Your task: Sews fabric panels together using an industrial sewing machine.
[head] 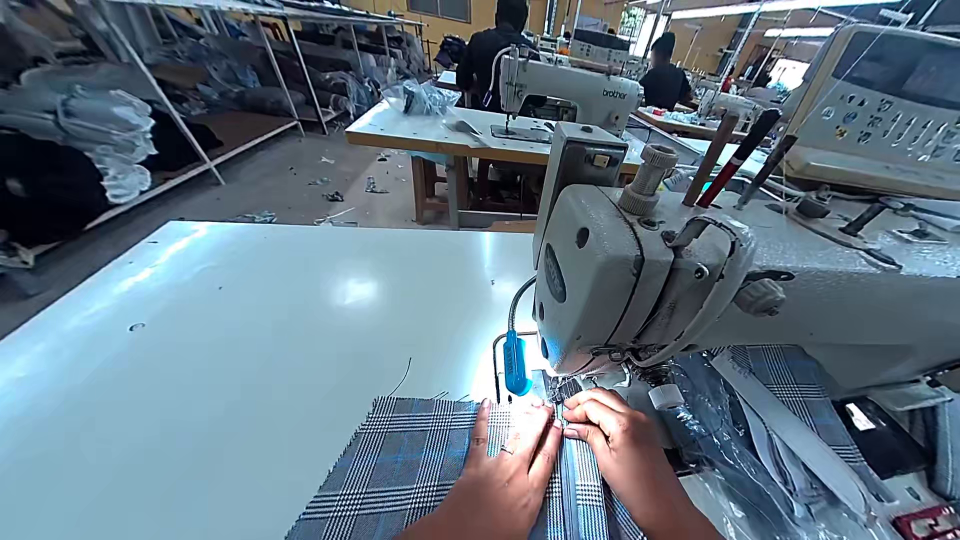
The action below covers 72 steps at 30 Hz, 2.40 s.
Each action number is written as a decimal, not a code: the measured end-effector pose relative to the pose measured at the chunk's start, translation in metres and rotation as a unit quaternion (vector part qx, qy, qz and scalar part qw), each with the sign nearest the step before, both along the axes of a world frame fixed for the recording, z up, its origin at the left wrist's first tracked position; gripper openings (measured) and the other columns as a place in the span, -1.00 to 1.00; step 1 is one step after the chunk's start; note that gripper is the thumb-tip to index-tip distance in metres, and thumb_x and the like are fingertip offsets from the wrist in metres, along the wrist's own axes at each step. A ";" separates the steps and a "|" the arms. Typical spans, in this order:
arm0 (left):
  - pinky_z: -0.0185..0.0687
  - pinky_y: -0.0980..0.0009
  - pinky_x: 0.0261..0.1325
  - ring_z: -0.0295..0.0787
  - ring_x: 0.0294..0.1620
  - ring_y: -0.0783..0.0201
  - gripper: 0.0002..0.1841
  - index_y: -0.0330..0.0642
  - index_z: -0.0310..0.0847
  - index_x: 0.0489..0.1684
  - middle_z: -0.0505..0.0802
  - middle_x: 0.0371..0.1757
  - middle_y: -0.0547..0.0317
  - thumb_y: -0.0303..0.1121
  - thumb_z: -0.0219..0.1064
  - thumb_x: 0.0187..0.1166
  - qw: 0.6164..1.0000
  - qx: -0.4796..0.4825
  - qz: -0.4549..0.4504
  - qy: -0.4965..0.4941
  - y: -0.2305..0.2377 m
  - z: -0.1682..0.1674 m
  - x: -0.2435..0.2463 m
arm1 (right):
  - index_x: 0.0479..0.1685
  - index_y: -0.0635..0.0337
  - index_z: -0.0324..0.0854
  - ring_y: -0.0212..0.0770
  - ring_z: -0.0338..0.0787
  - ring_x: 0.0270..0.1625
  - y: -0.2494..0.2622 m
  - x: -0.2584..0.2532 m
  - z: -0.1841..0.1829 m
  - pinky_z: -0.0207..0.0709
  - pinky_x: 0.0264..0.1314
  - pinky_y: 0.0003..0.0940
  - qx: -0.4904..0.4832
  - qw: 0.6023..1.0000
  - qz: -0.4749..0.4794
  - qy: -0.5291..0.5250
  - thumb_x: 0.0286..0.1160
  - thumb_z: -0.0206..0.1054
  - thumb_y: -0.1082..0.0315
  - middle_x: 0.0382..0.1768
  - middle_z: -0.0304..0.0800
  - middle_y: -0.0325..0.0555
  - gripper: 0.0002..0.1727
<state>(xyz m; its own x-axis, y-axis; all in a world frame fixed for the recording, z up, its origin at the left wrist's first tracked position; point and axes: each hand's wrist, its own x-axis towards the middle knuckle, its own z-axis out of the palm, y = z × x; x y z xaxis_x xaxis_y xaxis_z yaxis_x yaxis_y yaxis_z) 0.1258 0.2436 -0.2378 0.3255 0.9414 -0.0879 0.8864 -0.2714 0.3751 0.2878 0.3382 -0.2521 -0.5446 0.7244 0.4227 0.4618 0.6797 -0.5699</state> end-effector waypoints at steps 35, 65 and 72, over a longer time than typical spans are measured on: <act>-0.47 -0.73 0.52 0.00 0.87 -0.32 0.46 -0.42 0.04 0.82 0.18 0.82 -0.43 0.56 0.47 -0.10 1.000 0.006 0.001 0.022 0.014 0.000 -0.005 | -0.40 0.23 0.88 -0.20 0.93 -0.07 0.008 -0.007 -0.010 0.74 0.04 -0.38 0.011 0.998 -0.057 0.011 0.31 0.46 0.50 -0.21 0.95 -0.06 -0.92; -0.83 -0.64 0.57 -0.48 0.95 -0.17 0.42 -0.26 -0.25 0.92 -0.15 0.92 -0.29 0.55 0.40 0.12 0.991 -0.120 0.000 0.051 0.020 0.015 -0.003 | -0.03 0.26 0.87 0.03 0.82 0.30 -0.022 0.004 -0.010 0.72 0.27 -0.18 0.110 0.988 -0.048 -0.100 0.41 0.26 0.63 0.19 0.85 0.06 -0.70; -0.92 -0.61 0.55 -0.78 0.92 -0.18 0.36 -0.18 -0.43 0.94 -0.39 0.93 -0.17 0.45 0.40 0.26 0.980 -0.183 0.015 0.072 0.021 0.025 0.005 | -0.26 0.40 0.80 0.18 0.77 0.39 -0.092 0.038 -0.001 0.62 0.44 -0.10 0.060 0.993 0.040 -0.093 0.28 0.27 0.70 0.17 0.86 0.18 -0.80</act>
